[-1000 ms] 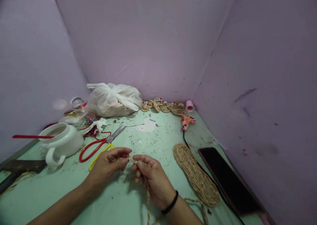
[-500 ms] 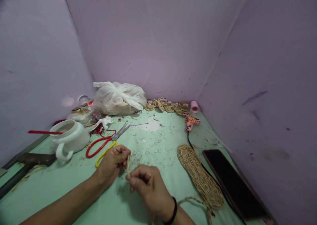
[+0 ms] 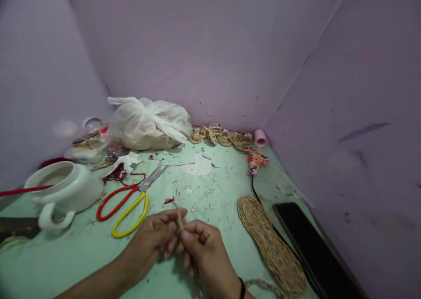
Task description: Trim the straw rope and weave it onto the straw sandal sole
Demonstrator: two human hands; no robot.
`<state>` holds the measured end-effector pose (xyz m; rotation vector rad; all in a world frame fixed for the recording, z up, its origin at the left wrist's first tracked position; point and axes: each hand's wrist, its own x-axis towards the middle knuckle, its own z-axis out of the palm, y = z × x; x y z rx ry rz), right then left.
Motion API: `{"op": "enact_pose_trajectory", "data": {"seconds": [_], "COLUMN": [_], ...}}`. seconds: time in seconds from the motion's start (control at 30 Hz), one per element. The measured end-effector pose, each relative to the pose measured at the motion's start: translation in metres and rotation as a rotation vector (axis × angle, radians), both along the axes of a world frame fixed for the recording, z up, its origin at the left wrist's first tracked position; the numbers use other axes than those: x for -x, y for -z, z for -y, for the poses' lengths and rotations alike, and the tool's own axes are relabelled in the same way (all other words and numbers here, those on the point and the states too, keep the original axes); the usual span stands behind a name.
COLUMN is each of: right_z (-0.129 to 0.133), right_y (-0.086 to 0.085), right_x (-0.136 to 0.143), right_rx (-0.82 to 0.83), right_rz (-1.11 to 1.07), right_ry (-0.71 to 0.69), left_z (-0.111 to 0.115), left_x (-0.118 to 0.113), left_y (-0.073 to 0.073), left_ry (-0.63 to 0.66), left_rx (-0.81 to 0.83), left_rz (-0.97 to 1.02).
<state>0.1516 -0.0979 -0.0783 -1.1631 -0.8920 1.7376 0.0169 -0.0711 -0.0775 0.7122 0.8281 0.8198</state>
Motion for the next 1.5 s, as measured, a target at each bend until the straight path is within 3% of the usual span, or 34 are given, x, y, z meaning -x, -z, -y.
{"op": "enact_pose_trajectory", "data": {"seconds": [0.13,0.33,0.5,0.77,0.93,1.1,1.37,1.5], "right_z": [-0.003,-0.004,0.002,0.010,0.014,0.019,0.012,0.009], "right_y": [0.002,-0.003,-0.011,-0.011,-0.012,-0.012,-0.010,-0.014], "right_x": [0.000,-0.007,-0.007,-0.004,-0.001,0.006,-0.007,-0.015], "right_rx": [0.083,0.175,0.220,0.097,-0.131,-0.262,-0.088,-0.135], "right_rz": [-0.011,-0.258,-0.310,-0.061,0.048,0.066,0.003,0.083], "right_ry": [-0.081,-0.128,-0.094,-0.243,-0.293,-0.281,-0.310,-0.316], "left_z": [0.000,-0.008,-0.009,-0.012,-0.009,-0.013,-0.030,-0.036], "left_x": [-0.005,-0.006,-0.009,0.006,0.011,0.009,0.029,0.040], "left_y": [0.007,0.005,-0.001,-0.016,-0.025,-0.024,-0.035,-0.039], "left_ry": [0.050,-0.084,-0.129,-0.289,-0.357,-0.388,-0.490,-0.522], "left_rx": [-0.014,0.126,0.050,-0.147,-0.134,-0.091,-0.202,-0.228], "left_rz": [-0.149,-0.185,-0.236,-0.143,-0.145,-0.143,-0.054,-0.007]}}
